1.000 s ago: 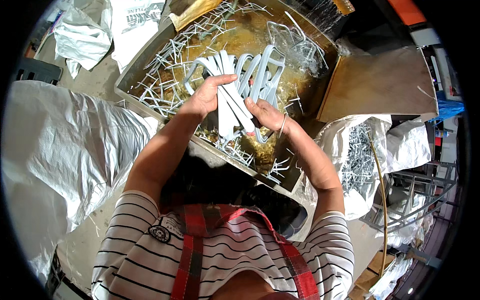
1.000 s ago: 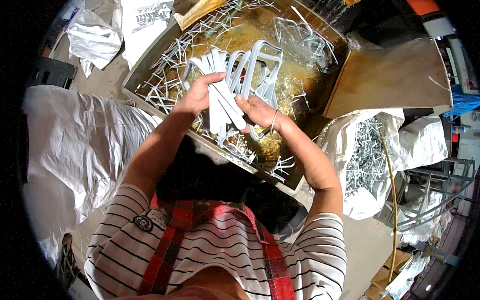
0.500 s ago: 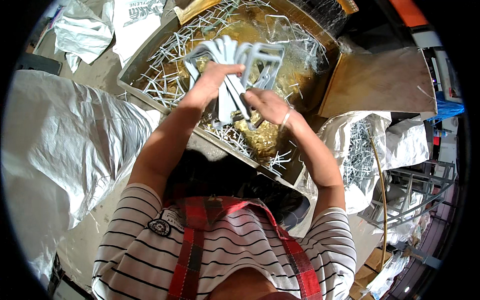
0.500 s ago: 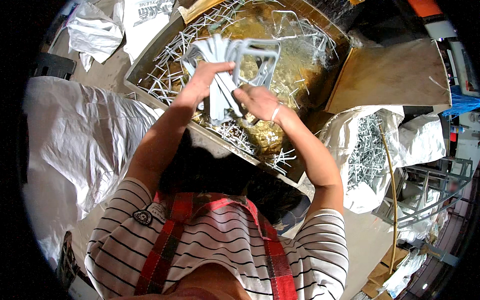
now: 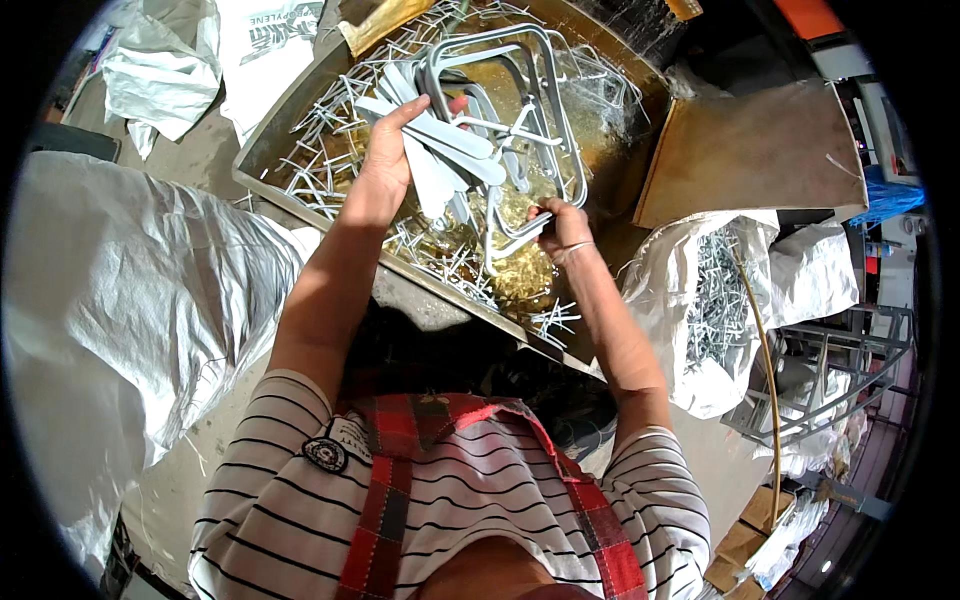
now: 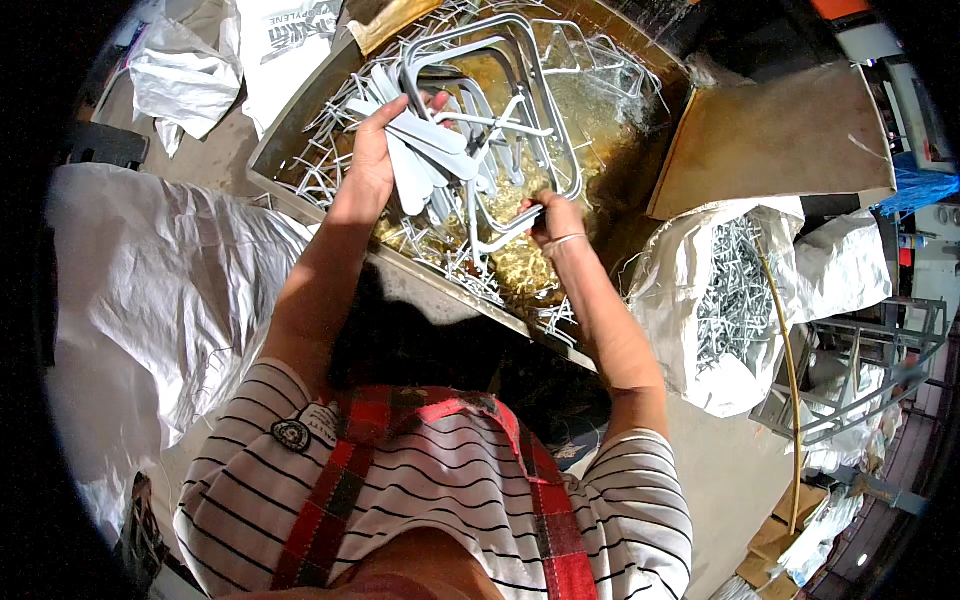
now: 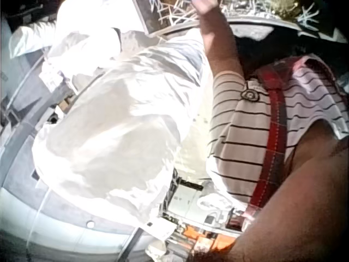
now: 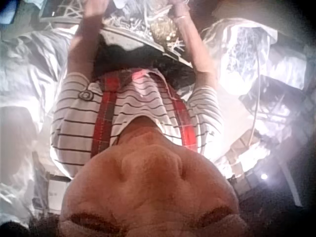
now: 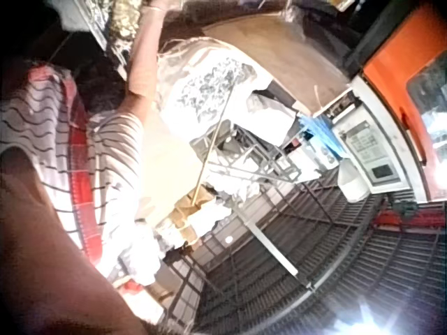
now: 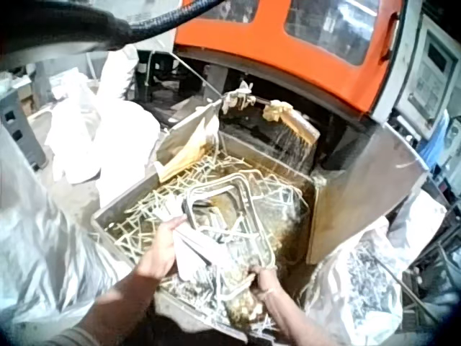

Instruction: The person sorts white plastic hangers from a large metal bin filled with tangled items. They pick up hangers, align them into neat stacks, and place the stacks into a white sack on the floor. The process is repeated multiple times throughout the clip.

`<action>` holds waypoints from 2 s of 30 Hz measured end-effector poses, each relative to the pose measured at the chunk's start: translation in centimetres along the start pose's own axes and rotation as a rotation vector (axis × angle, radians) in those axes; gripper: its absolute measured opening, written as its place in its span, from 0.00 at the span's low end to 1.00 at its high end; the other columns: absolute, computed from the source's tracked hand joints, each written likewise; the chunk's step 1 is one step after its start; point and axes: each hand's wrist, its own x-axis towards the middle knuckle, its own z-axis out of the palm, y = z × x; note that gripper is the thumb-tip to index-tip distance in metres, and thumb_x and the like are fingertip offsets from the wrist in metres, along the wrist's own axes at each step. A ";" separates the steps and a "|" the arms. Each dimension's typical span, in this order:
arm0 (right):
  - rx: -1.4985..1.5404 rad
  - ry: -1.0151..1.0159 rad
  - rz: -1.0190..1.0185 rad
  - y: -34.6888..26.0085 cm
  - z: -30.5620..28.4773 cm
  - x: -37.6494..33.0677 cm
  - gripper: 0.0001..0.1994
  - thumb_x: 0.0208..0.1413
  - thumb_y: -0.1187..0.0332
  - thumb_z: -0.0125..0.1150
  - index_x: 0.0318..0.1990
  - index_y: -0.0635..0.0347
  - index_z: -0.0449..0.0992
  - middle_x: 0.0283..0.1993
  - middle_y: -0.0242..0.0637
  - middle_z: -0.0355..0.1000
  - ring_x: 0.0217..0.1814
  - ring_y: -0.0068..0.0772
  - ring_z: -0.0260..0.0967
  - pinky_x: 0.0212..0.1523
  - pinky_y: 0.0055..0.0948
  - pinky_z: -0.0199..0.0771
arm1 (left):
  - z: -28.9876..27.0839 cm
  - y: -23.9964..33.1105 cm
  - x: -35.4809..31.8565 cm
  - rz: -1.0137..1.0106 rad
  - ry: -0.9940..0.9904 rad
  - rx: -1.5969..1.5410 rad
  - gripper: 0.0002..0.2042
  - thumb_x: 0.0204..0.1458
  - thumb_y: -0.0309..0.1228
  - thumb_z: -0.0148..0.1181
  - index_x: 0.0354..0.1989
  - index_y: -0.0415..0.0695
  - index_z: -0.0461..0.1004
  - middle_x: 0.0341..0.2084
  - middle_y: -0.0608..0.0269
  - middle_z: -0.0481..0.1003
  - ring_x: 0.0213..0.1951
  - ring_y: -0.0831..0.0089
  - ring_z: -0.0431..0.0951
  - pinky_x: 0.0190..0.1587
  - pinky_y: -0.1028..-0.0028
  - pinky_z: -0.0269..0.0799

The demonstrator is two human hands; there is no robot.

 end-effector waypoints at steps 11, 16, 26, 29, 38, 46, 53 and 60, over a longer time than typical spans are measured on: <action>-0.795 0.471 -0.242 -0.9 -14.5 7.6 0.05 0.44 0.75 0.54 0.28 0.69 0.67 0.22 0.42 0.68 0.20 0.36 0.67 0.21 0.35 0.69 | 0.2 2.8 0.1 0.211 0.232 0.050 0.12 0.47 0.28 0.57 0.36 0.33 0.67 0.28 0.48 0.73 0.35 0.58 0.76 0.42 0.59 0.73; -1.156 0.725 -0.885 -6.7 -15.0 5.4 0.11 0.43 0.69 0.55 0.30 0.70 0.73 0.27 0.54 0.72 0.35 0.52 0.71 0.37 0.42 0.69 | -1.6 4.3 -0.2 0.294 0.369 0.401 0.09 0.47 0.26 0.58 0.33 0.31 0.70 0.25 0.51 0.73 0.27 0.64 0.76 0.36 0.66 0.75; -1.144 0.684 -1.072 -18.4 -5.0 -1.4 0.12 0.44 0.78 0.49 0.40 0.60 0.64 0.31 0.48 0.70 0.32 0.48 0.70 0.34 0.37 0.69 | 0.9 1.4 -0.5 0.162 0.309 0.543 0.12 0.41 0.22 0.63 0.33 0.28 0.71 0.25 0.52 0.74 0.26 0.67 0.76 0.28 0.70 0.75; -1.678 0.180 -1.094 -17.4 -0.7 -2.9 0.15 0.45 0.79 0.48 0.43 0.55 0.62 0.36 0.48 0.67 0.37 0.53 0.67 0.36 0.39 0.69 | 2.8 0.1 -0.5 0.046 0.178 0.570 0.13 0.40 0.21 0.64 0.35 0.30 0.72 0.27 0.54 0.75 0.26 0.70 0.76 0.28 0.72 0.74; -1.712 -0.371 -1.423 -13.9 10.0 -1.7 0.14 0.46 0.76 0.51 0.42 0.56 0.61 0.38 0.43 0.67 0.37 0.53 0.65 0.35 0.43 0.67 | 3.2 -2.3 -0.7 -0.162 0.079 0.560 0.14 0.41 0.25 0.62 0.36 0.31 0.72 0.26 0.54 0.75 0.25 0.69 0.76 0.28 0.72 0.74; -1.313 -0.236 -1.459 -13.7 10.8 -2.9 0.27 0.39 0.59 0.67 0.43 0.62 0.61 0.41 0.44 0.68 0.39 0.46 0.69 0.38 0.37 0.69 | 0.6 0.0 0.7 -0.144 0.218 0.385 0.11 0.45 0.32 0.60 0.30 0.35 0.72 0.23 0.58 0.74 0.25 0.68 0.76 0.33 0.71 0.73; -1.362 -0.638 -0.355 -6.2 9.8 -5.1 0.41 0.32 0.42 0.67 0.49 0.66 0.66 0.36 0.39 0.71 0.41 0.31 0.68 0.40 0.28 0.68 | -0.4 0.2 1.1 -0.093 0.150 0.097 0.10 0.46 0.32 0.60 0.32 0.39 0.71 0.25 0.59 0.74 0.28 0.68 0.75 0.36 0.70 0.73; -1.085 -0.674 -0.125 -5.3 7.4 -3.4 0.17 0.46 0.67 0.57 0.43 0.66 0.69 0.27 0.38 0.72 0.28 0.30 0.72 0.32 0.25 0.73 | -0.1 0.1 1.3 0.203 0.234 0.279 0.10 0.45 0.29 0.61 0.34 0.37 0.71 0.27 0.57 0.74 0.31 0.68 0.75 0.39 0.71 0.71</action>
